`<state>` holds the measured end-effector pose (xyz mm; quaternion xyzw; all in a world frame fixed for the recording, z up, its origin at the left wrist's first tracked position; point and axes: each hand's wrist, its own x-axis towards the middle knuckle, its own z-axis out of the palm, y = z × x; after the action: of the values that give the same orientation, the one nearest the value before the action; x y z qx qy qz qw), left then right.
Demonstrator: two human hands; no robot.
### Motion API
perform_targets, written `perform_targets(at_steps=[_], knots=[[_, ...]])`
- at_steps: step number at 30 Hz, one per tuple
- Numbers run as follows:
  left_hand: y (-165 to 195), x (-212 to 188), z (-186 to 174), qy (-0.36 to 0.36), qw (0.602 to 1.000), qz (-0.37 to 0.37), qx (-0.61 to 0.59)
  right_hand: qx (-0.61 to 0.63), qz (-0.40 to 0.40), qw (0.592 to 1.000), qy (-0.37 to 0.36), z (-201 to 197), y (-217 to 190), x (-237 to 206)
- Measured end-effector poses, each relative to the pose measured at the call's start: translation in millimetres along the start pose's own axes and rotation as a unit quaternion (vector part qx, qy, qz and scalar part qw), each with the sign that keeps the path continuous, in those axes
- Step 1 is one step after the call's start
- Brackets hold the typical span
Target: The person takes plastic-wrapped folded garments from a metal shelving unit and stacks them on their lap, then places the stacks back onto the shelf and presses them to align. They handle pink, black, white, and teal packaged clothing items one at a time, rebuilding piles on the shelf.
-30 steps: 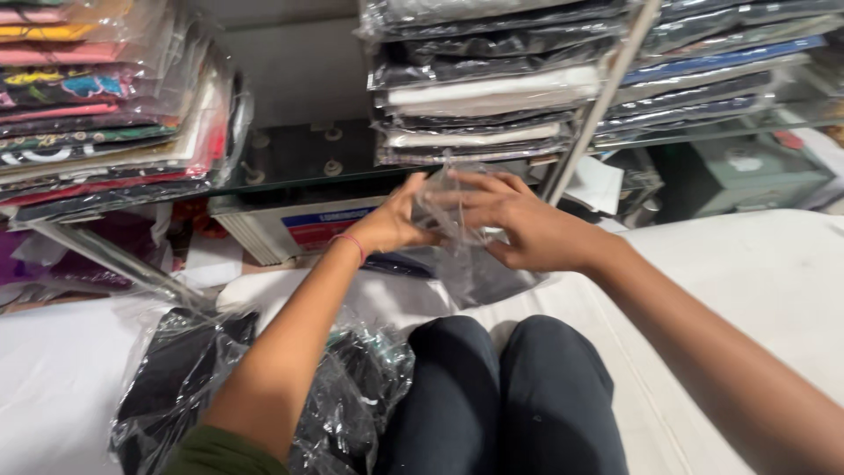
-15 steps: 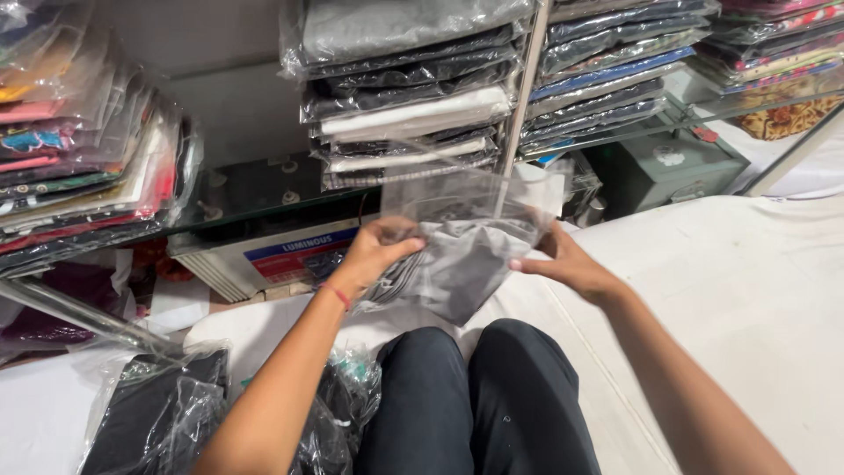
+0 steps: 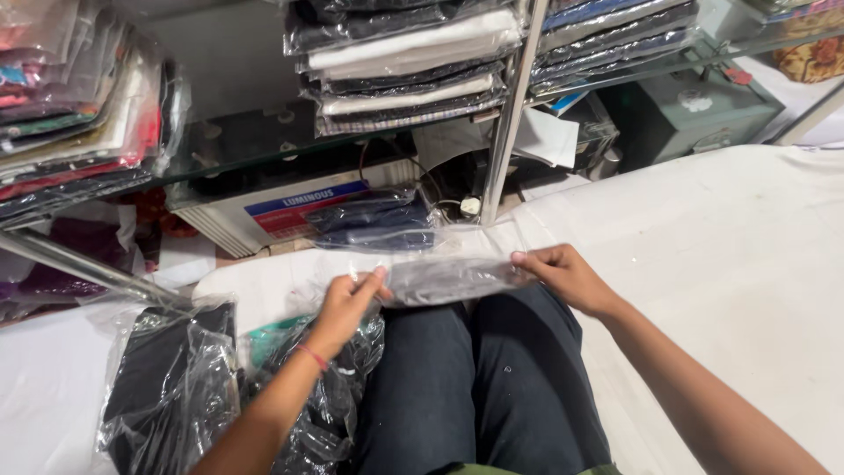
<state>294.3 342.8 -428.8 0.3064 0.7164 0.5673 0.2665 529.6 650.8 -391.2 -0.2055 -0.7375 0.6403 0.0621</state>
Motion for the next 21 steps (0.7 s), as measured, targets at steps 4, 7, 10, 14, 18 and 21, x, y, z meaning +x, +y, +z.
perform_targets(at_steps=[4, 7, 10, 14, 18, 21], knots=[[-1.3, -8.7, 22.5, 0.040, 0.989, -0.121, -0.072, 0.080, 0.044, 0.994, 0.065, 13.0, 16.1, -11.4], [14.4, -8.5, 27.2, 0.034, 0.984, -0.119, 0.129, 0.133, 0.092, 0.983, 0.084, 17.9, 16.1, -10.8], [32.5, -8.2, 22.7, -0.054, 0.934, 0.121, 0.333, 0.148, 0.157, 0.972, 0.093, 19.1, 13.2, -6.1], [46.6, -7.7, 11.1, -0.234, 0.830, 0.141, 0.486, 0.178, 0.207, 0.956, 0.106, 18.3, 21.0, 2.9], [45.0, -0.8, 5.6, -0.234, 0.831, 0.165, 0.477, 0.257, 0.232, 0.931, 0.115, 13.7, 42.1, 11.6], [45.2, 9.4, 9.3, -0.142, 0.898, 0.215, 0.358, 0.292, 0.251, 0.916, 0.117, 1.3, 46.3, 18.3]])
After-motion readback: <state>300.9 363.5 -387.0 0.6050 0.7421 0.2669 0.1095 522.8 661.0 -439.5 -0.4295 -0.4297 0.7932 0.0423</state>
